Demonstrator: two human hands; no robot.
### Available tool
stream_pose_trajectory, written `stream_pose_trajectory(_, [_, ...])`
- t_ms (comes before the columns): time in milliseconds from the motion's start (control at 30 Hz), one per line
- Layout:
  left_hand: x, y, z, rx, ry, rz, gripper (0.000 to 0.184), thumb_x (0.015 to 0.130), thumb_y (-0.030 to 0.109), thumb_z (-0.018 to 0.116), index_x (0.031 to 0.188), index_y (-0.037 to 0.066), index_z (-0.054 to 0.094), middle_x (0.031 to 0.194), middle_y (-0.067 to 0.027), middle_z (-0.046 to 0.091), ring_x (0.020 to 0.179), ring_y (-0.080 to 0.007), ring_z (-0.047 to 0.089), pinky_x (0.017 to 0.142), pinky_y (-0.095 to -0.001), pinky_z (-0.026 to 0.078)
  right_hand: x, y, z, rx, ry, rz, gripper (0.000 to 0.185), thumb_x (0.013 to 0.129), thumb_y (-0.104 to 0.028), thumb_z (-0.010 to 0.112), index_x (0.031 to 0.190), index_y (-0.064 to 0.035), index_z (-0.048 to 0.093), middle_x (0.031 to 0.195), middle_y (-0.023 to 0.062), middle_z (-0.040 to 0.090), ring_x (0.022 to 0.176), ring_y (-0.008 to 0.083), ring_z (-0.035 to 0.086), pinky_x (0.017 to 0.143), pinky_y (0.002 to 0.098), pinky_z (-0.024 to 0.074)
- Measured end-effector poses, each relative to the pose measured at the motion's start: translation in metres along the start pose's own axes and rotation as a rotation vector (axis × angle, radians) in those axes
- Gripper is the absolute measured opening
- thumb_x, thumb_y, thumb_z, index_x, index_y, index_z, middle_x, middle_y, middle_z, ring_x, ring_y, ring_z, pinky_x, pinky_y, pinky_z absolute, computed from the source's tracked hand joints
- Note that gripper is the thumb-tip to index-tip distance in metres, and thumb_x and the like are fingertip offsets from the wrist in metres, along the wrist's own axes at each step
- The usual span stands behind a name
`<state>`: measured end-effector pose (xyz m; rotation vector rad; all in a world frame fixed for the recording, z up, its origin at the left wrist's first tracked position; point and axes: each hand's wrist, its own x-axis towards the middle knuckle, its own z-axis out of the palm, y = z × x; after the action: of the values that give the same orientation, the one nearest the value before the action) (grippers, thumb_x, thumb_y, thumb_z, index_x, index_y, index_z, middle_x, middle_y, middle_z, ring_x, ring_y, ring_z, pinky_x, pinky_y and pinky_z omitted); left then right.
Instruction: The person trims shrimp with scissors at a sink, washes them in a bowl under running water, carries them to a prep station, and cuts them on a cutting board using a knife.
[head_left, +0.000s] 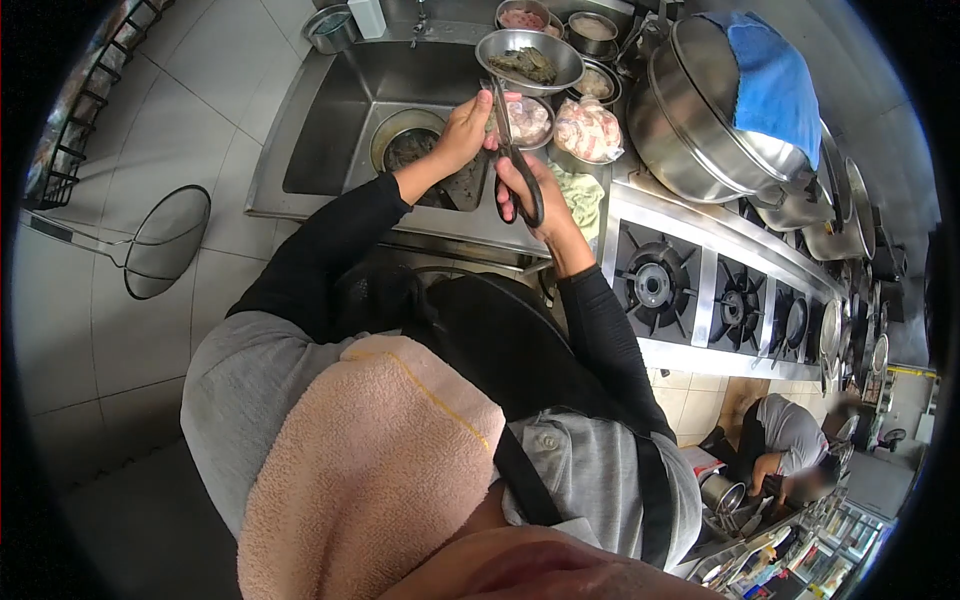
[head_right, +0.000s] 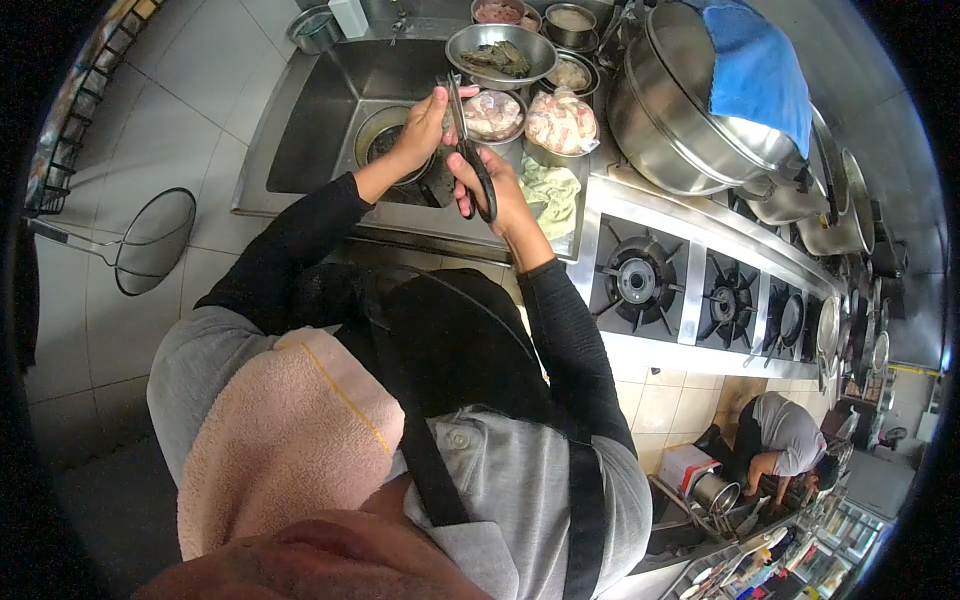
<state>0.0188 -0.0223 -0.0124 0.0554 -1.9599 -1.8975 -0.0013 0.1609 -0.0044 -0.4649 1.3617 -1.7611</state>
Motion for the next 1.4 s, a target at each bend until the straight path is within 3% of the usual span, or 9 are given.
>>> stream_pose_trajectory(267, [-0.004,-0.01,-0.077,0.332,0.091,-0.249,0.064,0.107,0.056,0.032,0.123,0.007,0.069,0.057,0.0037,0.047,0.056,-0.008,0.05,0.06,-0.026,0.049,-0.027,-0.011,-0.018,-0.02,0.094,-0.041,0.031,0.091,-0.029,0.076,0.096,-0.005,0.057,0.064,0.0011,0.056,0.045,0.0102,0.05,0.041,0.0238,0.0395])
stream_pose_trajectory(333, [0.013,-0.034,-0.121,0.553,-0.045,-0.269,0.056,0.103,0.055,0.045,0.127,0.011,0.068,0.075,-0.0072,0.067,0.081,-0.0168,0.067,0.08,-0.0335,0.053,-0.05,-0.007,-0.033,0.021,0.147,-0.057,0.028,0.092,-0.027,0.075,0.095,-0.0051,0.057,0.064,0.0014,0.056,0.046,0.01,0.05,0.042,0.0238,0.0398])
stream_pose_trajectory(433, [0.067,-0.064,-0.153,1.249,0.16,0.44,0.053,0.097,0.052,0.056,0.132,0.012,0.065,0.108,-0.0143,0.07,0.101,-0.0252,0.067,0.09,-0.0367,0.051,-0.087,0.009,-0.053,-0.046,0.282,-0.087,0.027,0.093,-0.026,0.074,0.094,-0.0055,0.056,0.064,0.0018,0.056,0.048,0.0099,0.051,0.043,0.0237,0.0404])
stream_pose_trajectory(467, [0.095,-0.049,-0.149,1.141,0.07,0.308,0.051,0.092,0.048,0.064,0.13,0.014,0.067,0.125,-0.0134,0.064,0.107,-0.0297,0.065,0.09,-0.0387,0.051,-0.096,0.017,-0.059,-0.049,0.336,-0.084,0.028,0.093,-0.026,0.075,0.094,-0.0056,0.056,0.064,0.0018,0.056,0.048,0.0097,0.051,0.043,0.0233,0.0402])
stream_pose_trajectory(633, [0.237,-0.076,-0.061,1.094,-0.366,0.4,0.016,0.093,0.02,0.065,0.103,0.013,0.076,0.099,-0.0098,0.071,0.093,-0.0299,0.067,0.078,-0.0424,0.051,-0.14,0.05,-0.072,-0.055,0.565,0.012,0.034,0.089,-0.028,0.08,0.095,-0.0057,0.055,0.065,0.0016,0.057,0.048,0.0085,0.052,0.043,0.022,0.0407])
stream_pose_trajectory(967, [0.29,-0.124,0.002,1.719,-0.79,0.621,0.025,0.085,0.013,0.07,0.11,0.018,0.067,0.1,-0.007,0.069,0.09,-0.0307,0.067,0.083,-0.0499,0.051,-0.189,0.079,-0.076,0.053,0.838,-0.059,0.033,0.088,-0.021,0.08,0.095,-0.0062,0.052,0.065,0.0024,0.058,0.047,0.0086,0.052,0.042,0.022,0.0415])
stream_pose_trajectory(1233, [0.317,-0.092,-0.065,1.19,-0.222,0.416,0.019,0.095,0.021,0.064,0.109,0.008,0.067,0.093,-0.0123,0.071,0.085,-0.0306,0.068,0.075,-0.0404,0.055,-0.16,0.061,-0.107,-0.067,0.714,-0.042,0.031,0.089,-0.024,0.079,0.093,-0.0069,0.054,0.064,0.0022,0.058,0.047,0.0106,0.053,0.042,0.0236,0.0413])
stream_pose_trajectory(1333, [0.244,-0.036,-0.088,0.204,-0.132,-0.263,0.036,0.093,0.024,0.07,0.123,0.003,0.064,0.109,-0.01,0.071,0.102,-0.0215,0.068,0.084,-0.0339,0.056,-0.122,0.054,-0.112,-0.168,0.643,0.027,0.034,0.089,-0.029,0.079,0.093,-0.006,0.054,0.064,0.0024,0.058,0.047,0.0116,0.053,0.043,0.0252,0.0414])
stream_pose_trajectory(1400, [0.2,-0.029,-0.091,-0.138,0.143,-0.38,0.03,0.095,0.036,0.069,0.101,0.006,0.067,0.1,-0.0113,0.072,0.095,-0.0197,0.069,0.08,-0.0313,0.054,-0.095,0.042,-0.104,-0.228,0.518,0.025,0.037,0.089,-0.032,0.079,0.094,-0.0052,0.054,0.065,0.003,0.058,0.048,0.0116,0.054,0.044,0.0255,0.0417])
